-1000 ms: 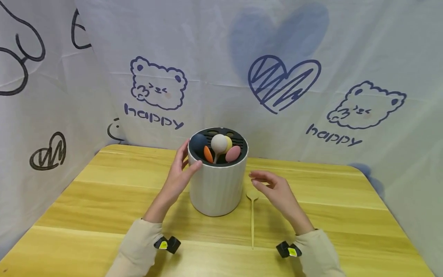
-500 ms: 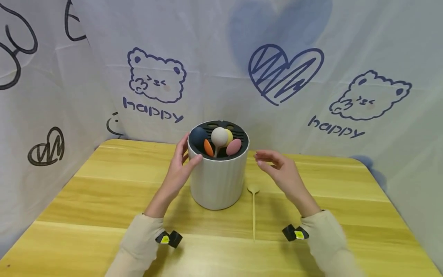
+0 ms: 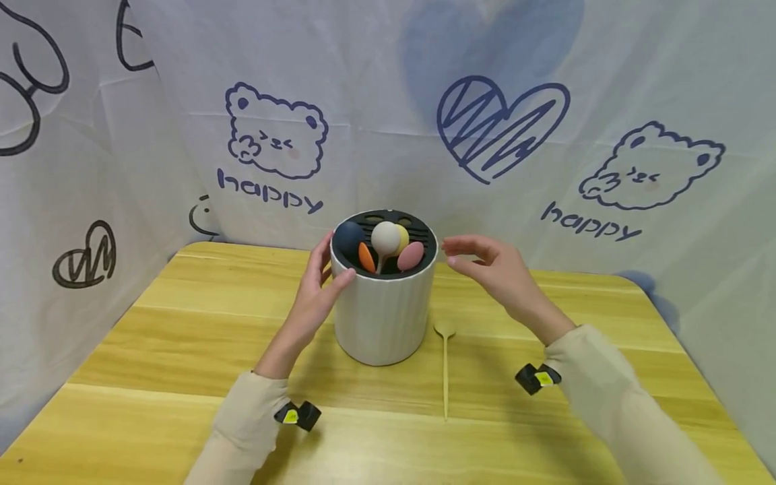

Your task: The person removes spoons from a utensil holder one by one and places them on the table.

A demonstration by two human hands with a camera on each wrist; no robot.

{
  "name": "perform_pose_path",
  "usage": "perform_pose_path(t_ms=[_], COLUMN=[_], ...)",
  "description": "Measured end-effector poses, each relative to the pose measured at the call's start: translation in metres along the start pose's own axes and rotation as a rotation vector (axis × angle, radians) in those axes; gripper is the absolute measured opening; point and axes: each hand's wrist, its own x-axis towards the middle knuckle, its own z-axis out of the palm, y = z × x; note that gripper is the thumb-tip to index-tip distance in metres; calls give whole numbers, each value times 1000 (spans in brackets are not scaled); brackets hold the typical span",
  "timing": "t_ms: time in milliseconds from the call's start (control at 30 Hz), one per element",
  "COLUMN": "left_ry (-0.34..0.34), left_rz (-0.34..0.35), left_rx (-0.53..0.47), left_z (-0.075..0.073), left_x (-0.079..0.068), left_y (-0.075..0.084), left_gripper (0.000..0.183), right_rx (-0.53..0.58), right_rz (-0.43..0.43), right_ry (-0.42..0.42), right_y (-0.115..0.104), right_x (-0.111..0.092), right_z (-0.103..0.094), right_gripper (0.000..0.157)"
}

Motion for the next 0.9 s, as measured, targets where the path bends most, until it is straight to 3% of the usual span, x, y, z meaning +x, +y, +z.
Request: perform_pose_path(t_ms=[400, 900], left_ry=[-10, -6], left_rz=[4, 4], left_rx=[-13, -12], left_z=[-1, 0], left_x=[4, 1], left_y=[-1, 1], left_gripper=[74, 74], right_rx=[23, -14], right_rz=[10, -1], right_ry=[-78, -132], right_y=[-25, -29], right_x=[20, 26], right_z=[4, 11], right_gripper=[36, 34])
